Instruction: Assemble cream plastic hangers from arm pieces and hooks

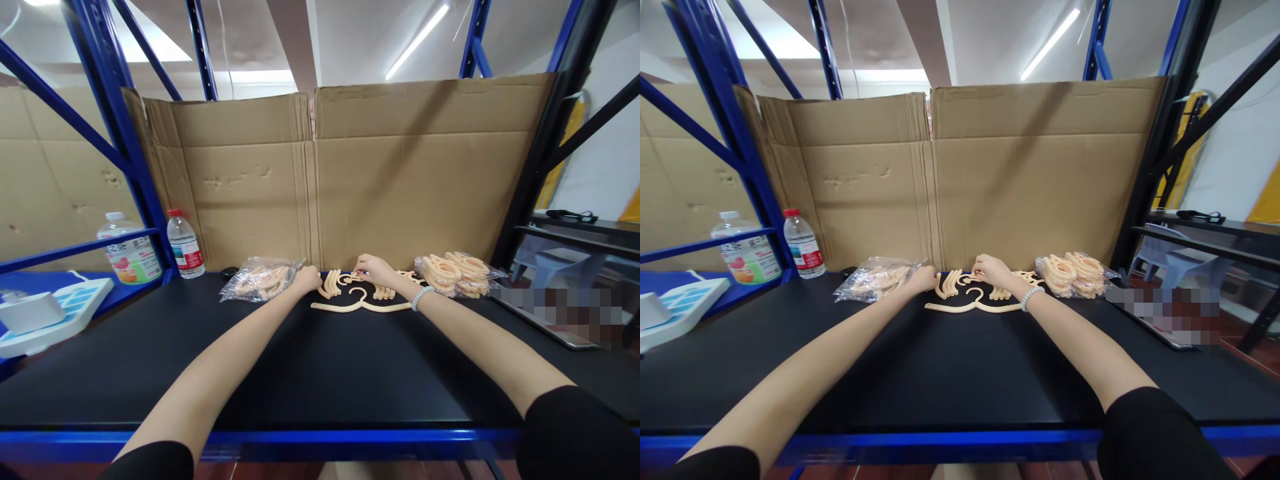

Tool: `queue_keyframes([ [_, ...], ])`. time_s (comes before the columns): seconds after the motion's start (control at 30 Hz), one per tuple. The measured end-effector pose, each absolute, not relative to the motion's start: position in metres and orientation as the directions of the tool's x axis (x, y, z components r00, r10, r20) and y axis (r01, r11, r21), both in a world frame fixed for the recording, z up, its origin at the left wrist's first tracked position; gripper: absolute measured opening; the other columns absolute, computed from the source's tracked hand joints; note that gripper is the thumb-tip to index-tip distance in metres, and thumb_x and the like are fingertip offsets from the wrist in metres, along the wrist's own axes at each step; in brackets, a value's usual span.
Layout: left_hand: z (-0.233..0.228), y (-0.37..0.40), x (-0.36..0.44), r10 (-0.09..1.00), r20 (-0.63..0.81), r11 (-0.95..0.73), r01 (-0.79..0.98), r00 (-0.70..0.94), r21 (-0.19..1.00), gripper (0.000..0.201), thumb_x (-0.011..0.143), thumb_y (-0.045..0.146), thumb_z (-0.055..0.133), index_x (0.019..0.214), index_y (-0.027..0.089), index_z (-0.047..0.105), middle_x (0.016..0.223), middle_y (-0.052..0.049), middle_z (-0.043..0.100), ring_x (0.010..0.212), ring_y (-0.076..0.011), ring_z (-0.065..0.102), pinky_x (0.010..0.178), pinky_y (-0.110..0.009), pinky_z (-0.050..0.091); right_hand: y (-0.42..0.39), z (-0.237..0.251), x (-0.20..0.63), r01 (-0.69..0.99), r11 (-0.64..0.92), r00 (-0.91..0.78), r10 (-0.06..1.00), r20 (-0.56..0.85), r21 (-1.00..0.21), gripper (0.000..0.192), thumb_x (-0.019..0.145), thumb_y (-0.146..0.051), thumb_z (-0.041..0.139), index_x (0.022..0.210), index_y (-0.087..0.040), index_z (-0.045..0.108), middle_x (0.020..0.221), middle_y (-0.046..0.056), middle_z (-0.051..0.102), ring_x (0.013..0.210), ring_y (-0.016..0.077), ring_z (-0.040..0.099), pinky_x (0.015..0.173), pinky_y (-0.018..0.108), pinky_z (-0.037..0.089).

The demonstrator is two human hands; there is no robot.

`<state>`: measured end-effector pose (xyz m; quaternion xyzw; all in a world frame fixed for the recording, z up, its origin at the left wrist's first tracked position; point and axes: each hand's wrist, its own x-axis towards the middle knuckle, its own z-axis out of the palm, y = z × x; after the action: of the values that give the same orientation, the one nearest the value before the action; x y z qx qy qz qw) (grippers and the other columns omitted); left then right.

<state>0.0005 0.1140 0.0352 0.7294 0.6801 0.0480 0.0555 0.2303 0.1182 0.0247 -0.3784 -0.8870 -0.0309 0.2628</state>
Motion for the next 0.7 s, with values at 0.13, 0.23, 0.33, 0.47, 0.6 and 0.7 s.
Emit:
queue_keyframes([
  [0.13, 0.037, 0.118, 0.004, 0.998, -0.029, -0.054, 0.986, 0.059, 0.156, 0.033, 0.09, 0.031, 0.058, 0.118, 0.014, 0.056, 0.117, -0.01, 0.058, 0.1, -0.0225, 0.061, 0.083, -0.041, 0.052, 0.114, 0.033, 0.231, 0.666, 0.65, -0.303, 0.684, 0.663, -0.366, 0.014, 0.081, -0.023, 0.054, 0.08, -0.016, 0.066, 0.076, 0.005, 0.061, 0.072, 0.0161, 0.055, 0.068, 0.027, 0.042],
  [0.23, 0.041, 0.117, 0.008, 0.998, -0.032, -0.054, 0.982, 0.061, 0.18, 0.034, 0.089, 0.031, 0.059, 0.118, 0.013, 0.055, 0.118, -0.011, 0.058, 0.101, -0.023, 0.06, 0.084, -0.041, 0.052, 0.104, 0.035, 0.231, 0.591, 0.593, -0.085, 0.72, 0.689, -0.547, 0.022, 0.082, -0.035, 0.053, 0.079, -0.015, 0.064, 0.062, 0.002, 0.057, 0.059, 0.0144, 0.052, 0.06, 0.027, 0.041],
  [0.33, 0.049, 0.114, 0.01, 0.997, -0.017, -0.065, 0.97, 0.071, 0.233, 0.034, 0.089, 0.031, 0.06, 0.118, 0.013, 0.055, 0.118, -0.011, 0.058, 0.102, -0.0234, 0.06, 0.084, -0.042, 0.052, 0.085, 0.034, 0.232, 0.456, 0.539, 0.047, 0.78, 0.624, -0.708, 0.028, 0.078, -0.043, 0.056, 0.077, -0.016, 0.061, 0.051, -0.001, 0.054, 0.049, 0.0128, 0.05, 0.051, 0.025, 0.04],
  [0.47, 0.065, 0.104, 0.003, 0.994, 0.042, -0.111, 0.918, 0.102, 0.381, 0.033, 0.089, 0.031, 0.059, 0.118, 0.015, 0.055, 0.118, -0.01, 0.058, 0.102, -0.0231, 0.06, 0.084, -0.041, 0.052, 0.048, 0.033, 0.233, 0.235, 0.467, 0.086, 0.864, 0.497, -0.853, 0.032, 0.072, -0.048, 0.06, 0.079, -0.017, 0.059, 0.049, -0.001, 0.058, 0.041, 0.0117, 0.051, 0.04, 0.023, 0.035],
  [0.6, 0.072, 0.079, -0.002, 0.975, 0.135, -0.221, 0.776, 0.175, 0.591, 0.024, 0.09, 0.028, 0.058, 0.109, 0.014, 0.059, 0.107, -0.007, 0.062, 0.092, -0.02, 0.063, 0.079, -0.039, 0.054, 0.014, 0.038, 0.229, 0.068, 0.397, 0.062, 0.914, 0.401, -0.915, 0.027, 0.069, -0.042, 0.065, 0.078, -0.017, 0.06, 0.062, 0.005, 0.067, 0.051, 0.0156, 0.063, 0.042, 0.022, 0.039],
  [0.7, 0.06, 0.052, 0.004, 0.947, 0.224, -0.319, 0.571, 0.232, 0.756, 0.016, 0.089, 0.019, 0.054, 0.103, 0.013, 0.056, 0.098, -0.005, 0.065, 0.084, -0.0166, 0.066, 0.074, -0.031, 0.056, -0.002, 0.04, 0.224, -0.116, 0.293, 0.0, 0.955, 0.295, -0.949, 0.019, 0.067, -0.032, 0.063, 0.078, -0.016, 0.063, 0.071, 0.008, 0.072, 0.065, 0.0197, 0.069, 0.054, 0.025, 0.048],
])
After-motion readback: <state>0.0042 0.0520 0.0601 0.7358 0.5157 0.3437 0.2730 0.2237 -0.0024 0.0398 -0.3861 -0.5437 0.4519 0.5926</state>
